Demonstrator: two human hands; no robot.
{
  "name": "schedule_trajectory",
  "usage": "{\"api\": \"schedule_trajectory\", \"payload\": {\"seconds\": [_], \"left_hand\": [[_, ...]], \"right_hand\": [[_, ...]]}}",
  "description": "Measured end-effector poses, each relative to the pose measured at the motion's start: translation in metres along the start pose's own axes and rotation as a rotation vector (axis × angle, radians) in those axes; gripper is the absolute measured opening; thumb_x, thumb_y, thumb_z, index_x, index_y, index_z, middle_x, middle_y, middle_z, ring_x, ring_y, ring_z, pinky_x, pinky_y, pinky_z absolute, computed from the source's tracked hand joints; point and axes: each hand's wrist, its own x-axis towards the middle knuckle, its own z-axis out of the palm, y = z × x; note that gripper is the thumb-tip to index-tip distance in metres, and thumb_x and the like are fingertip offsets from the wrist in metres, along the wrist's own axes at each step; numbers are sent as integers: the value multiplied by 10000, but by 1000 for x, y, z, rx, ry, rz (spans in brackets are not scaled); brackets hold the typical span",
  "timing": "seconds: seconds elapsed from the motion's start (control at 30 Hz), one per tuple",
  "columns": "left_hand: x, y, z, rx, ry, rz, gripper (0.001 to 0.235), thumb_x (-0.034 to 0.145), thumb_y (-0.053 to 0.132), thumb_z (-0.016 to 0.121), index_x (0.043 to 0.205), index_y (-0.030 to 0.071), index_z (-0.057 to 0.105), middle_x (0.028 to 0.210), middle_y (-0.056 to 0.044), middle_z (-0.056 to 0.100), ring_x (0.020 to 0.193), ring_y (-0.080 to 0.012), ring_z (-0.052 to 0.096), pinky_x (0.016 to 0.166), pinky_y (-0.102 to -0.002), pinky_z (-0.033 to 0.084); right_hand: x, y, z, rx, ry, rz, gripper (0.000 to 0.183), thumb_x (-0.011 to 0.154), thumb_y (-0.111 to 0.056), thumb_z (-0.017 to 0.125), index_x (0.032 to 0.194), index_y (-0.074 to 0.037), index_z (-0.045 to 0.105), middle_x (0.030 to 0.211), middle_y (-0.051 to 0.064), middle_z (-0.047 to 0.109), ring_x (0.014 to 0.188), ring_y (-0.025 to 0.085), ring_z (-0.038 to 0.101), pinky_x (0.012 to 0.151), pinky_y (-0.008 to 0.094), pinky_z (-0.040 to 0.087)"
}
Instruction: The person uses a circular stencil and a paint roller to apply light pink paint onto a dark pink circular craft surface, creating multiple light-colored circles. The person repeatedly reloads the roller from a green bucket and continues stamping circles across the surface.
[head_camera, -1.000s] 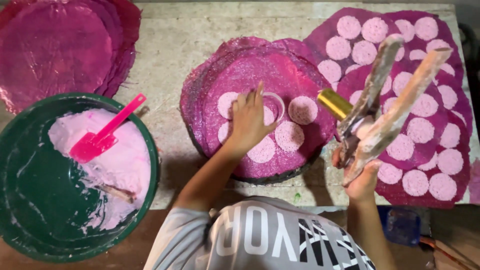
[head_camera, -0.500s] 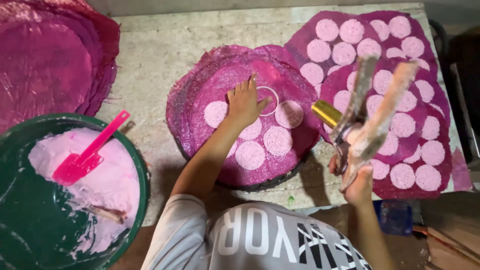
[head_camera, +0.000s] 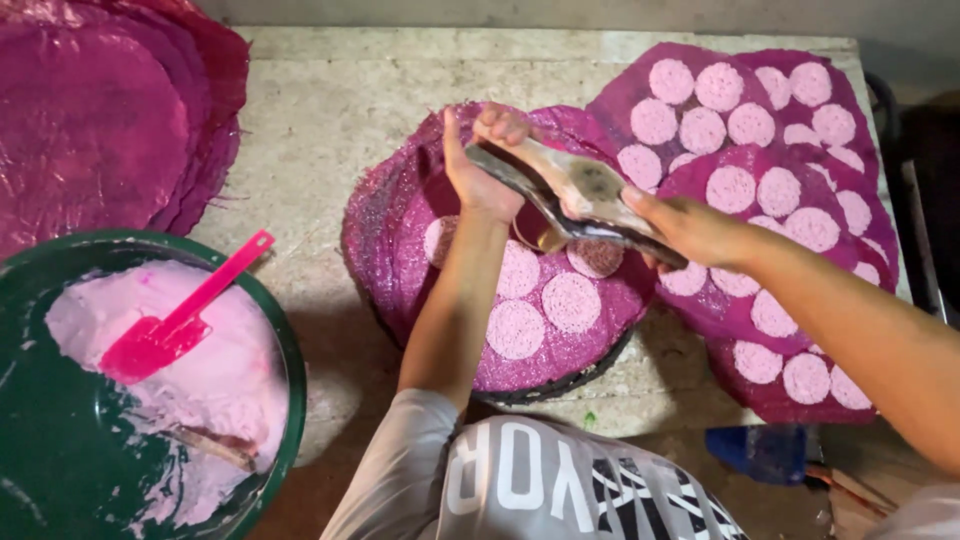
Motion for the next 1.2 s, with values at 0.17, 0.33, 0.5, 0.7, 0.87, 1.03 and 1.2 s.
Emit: {"api": "schedule_trajectory", "payload": {"seconds": [0.17, 0.33, 0.5, 0.7, 0.87, 1.03, 1.2], "left_hand": [[8, 32, -24, 34, -68, 91, 434, 1006, 584, 482, 858, 176, 484, 758, 54, 461, 744, -132, 490, 853, -375, 465], [-1, 32, -44, 55, 33, 119, 425, 992, 573, 491, 801, 193, 475, 704, 70, 432, 679, -121, 461, 766, -349, 453], [4, 5, -59, -42, 174, 87, 388, 945, 532, 480, 741, 202, 461, 670, 65, 422, 634, -117, 436, 715, -341, 432], [31, 4, -57, 3, 123, 103, 395, 940, 528, 464, 725, 197, 453, 627, 66, 392, 587, -125, 401, 678, -336, 401], [35, 37, -44, 76, 86, 75, 425, 930, 548, 421, 706, 187, 435, 606, 60, 374, 556, -130, 384, 654, -341, 379], [23, 32, -42, 132, 367, 114, 449, 930, 567, 393, 686, 191, 419, 564, 58, 357, 490, -132, 343, 591, -339, 350], [34, 6, -40, 54, 417, 141, 448, 934, 545, 371, 660, 193, 411, 541, 57, 355, 473, -121, 330, 536, -324, 312]], "right_hand": [[16, -34, 15, -218, 149, -100, 810, 978, -706, 209, 888, -53, 679, 653, 103, 670, 638, 246, 693, 685, 441, 558], [18, -31, 24, -156, 107, -105, 830, 978, -703, 264, 788, -17, 690, 610, 119, 677, 586, 264, 694, 632, 437, 572], [7, -27, 9, -249, 143, -15, 877, 1008, -703, 277, 777, 20, 716, 622, 163, 679, 611, 320, 714, 668, 479, 588], [14, -23, 9, -382, 332, -97, 760, 1034, -648, 292, 960, -38, 739, 712, 205, 682, 701, 378, 703, 712, 523, 557], [34, -26, 33, -280, 403, -284, 710, 1053, -597, 309, 985, -28, 730, 736, 221, 688, 697, 393, 684, 714, 532, 540], [31, -25, 34, -197, 237, -135, 786, 1068, -603, 290, 885, 21, 731, 705, 232, 693, 664, 370, 700, 714, 509, 563], [22, -27, 16, -295, 248, 5, 765, 1060, -604, 274, 898, -2, 718, 734, 241, 661, 685, 415, 677, 676, 559, 580]]}}
